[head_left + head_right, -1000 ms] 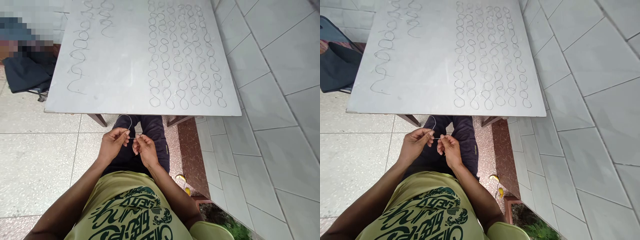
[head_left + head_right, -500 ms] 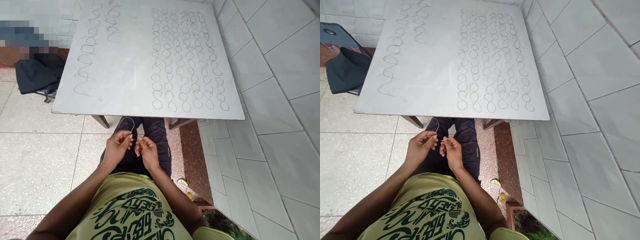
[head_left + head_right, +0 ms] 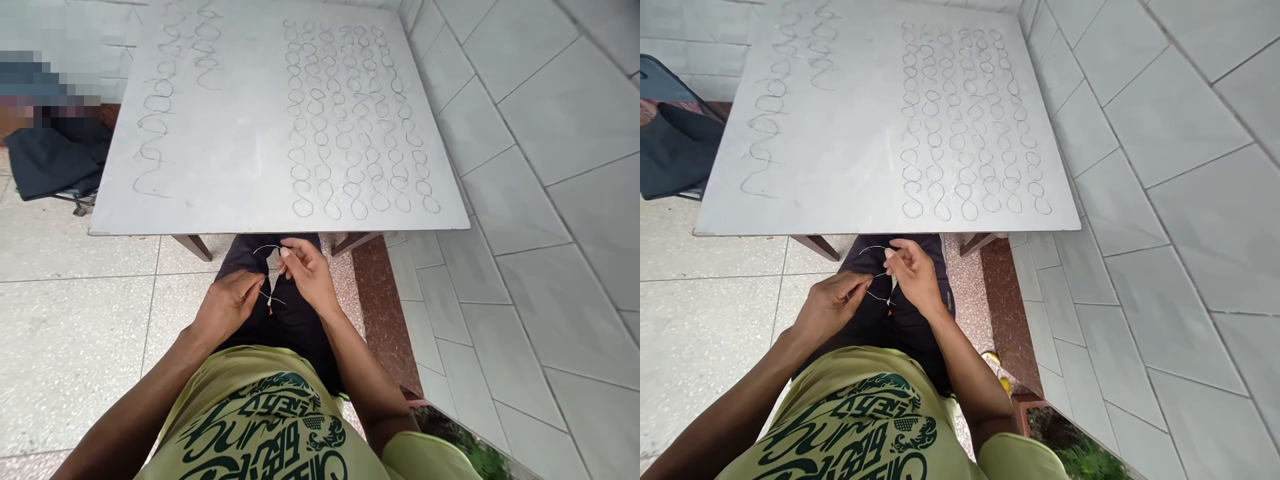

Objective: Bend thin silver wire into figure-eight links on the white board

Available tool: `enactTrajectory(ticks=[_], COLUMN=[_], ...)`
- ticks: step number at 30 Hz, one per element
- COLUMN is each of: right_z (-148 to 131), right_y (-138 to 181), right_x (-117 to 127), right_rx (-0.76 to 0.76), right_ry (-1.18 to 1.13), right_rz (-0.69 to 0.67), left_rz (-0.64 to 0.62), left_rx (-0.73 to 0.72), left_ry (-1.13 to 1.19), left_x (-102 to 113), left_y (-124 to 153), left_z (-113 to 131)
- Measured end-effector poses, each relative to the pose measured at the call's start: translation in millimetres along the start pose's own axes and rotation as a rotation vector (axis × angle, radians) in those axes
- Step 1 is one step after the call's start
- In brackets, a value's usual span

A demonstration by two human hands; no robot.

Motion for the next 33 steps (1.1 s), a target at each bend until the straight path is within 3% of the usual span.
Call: enactTrajectory(ticks=[3, 10, 19, 24, 33], right_z=[0.3, 17.6, 13.8, 5.5, -6.5], right_y=[-7.2, 9.3, 6.0, 1.9, -4.7], right_x=[-4.8, -0.7, 9.3, 9.1, 13.9], right_rx=[0.009, 0.063, 0.139, 0.19, 0.067], right_ry=[0.001, 0.166, 0.374, 0.461, 0.07], right_rz=[-0.066, 0.096, -0.03, -0.044, 0.051], left_rz=[-0.021, -0.036, -0.122, -0.165, 0.09], left_rx=[0.06, 0.344, 0.598, 0.63, 0.515], left_ry=[-0.004, 0.192, 0.478, 0.569, 0.455], left_x=[-1.1, -6.5, -17.1, -22.1, 5.6], left_y=[0.4, 8.9, 10.7, 10.4, -4.0], left_z=[0.2, -22.8, -35.5, -36.1, -17.2])
Point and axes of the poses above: each hand's wrist, its own y-axis away from the middle knuckle, its own x-axis out of the back of the hand, z = x × y, the point moved 5 cm from there along -y, towards the middle knuckle, and after that the axes turned 6 degrees about x, right-handed, at the moved point
